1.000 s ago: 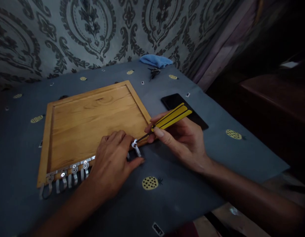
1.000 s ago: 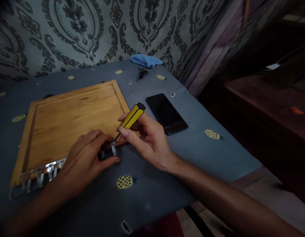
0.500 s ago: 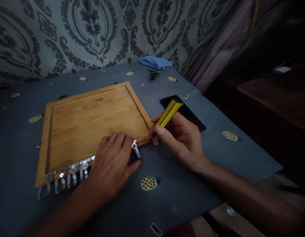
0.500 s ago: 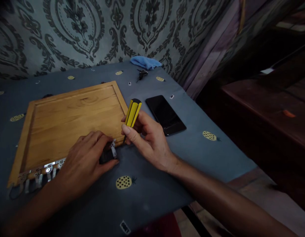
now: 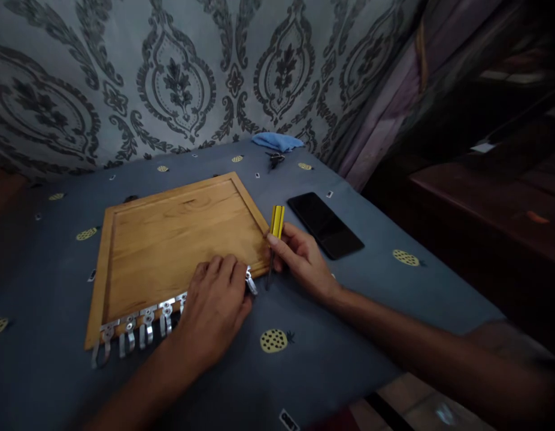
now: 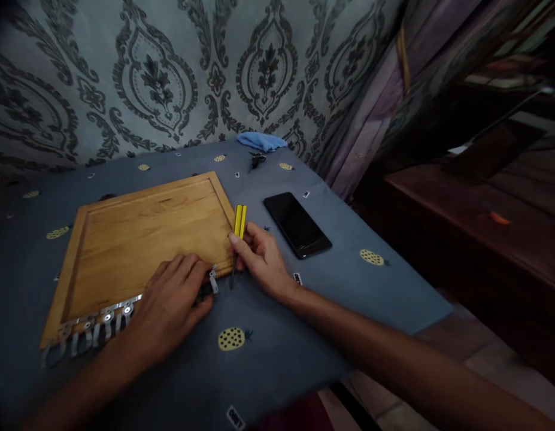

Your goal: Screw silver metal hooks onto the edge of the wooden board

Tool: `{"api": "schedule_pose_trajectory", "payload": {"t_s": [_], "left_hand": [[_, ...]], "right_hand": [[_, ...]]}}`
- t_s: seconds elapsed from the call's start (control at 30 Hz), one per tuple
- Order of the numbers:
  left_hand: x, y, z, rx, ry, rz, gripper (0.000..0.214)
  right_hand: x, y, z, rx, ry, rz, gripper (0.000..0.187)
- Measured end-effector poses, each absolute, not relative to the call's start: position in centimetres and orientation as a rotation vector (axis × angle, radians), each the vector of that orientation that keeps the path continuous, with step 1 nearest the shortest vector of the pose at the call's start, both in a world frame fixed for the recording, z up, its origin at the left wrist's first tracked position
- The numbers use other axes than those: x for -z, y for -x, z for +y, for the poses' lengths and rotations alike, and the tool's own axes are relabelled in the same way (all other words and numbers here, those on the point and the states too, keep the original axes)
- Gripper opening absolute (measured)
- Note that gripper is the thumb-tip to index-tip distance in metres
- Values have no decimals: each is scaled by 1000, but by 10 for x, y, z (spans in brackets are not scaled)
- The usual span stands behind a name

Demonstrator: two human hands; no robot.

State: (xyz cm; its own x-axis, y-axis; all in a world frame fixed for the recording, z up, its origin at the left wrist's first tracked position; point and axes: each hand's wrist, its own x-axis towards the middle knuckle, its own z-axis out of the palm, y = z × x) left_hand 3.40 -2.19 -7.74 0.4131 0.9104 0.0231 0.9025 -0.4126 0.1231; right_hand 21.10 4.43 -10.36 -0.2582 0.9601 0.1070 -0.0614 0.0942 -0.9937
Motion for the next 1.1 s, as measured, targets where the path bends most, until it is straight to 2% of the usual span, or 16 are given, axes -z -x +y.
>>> {"api": "schedule_pose_trajectory", "payload": {"t_s": [0.5,0.8,1.1], "left_hand": [[75,-29,-17,-144,-2517,1638,22],[68,-29,-16,-222,-2372,1614,25],[72,-29,-17,-295,-2337,1603,24]], "right_hand": [[96,-205,45,-1292,918,-1332,43],[73,-199,23,-1022,868,-1489,22],[86,-203,17,-982,924,-1531,24]]}}
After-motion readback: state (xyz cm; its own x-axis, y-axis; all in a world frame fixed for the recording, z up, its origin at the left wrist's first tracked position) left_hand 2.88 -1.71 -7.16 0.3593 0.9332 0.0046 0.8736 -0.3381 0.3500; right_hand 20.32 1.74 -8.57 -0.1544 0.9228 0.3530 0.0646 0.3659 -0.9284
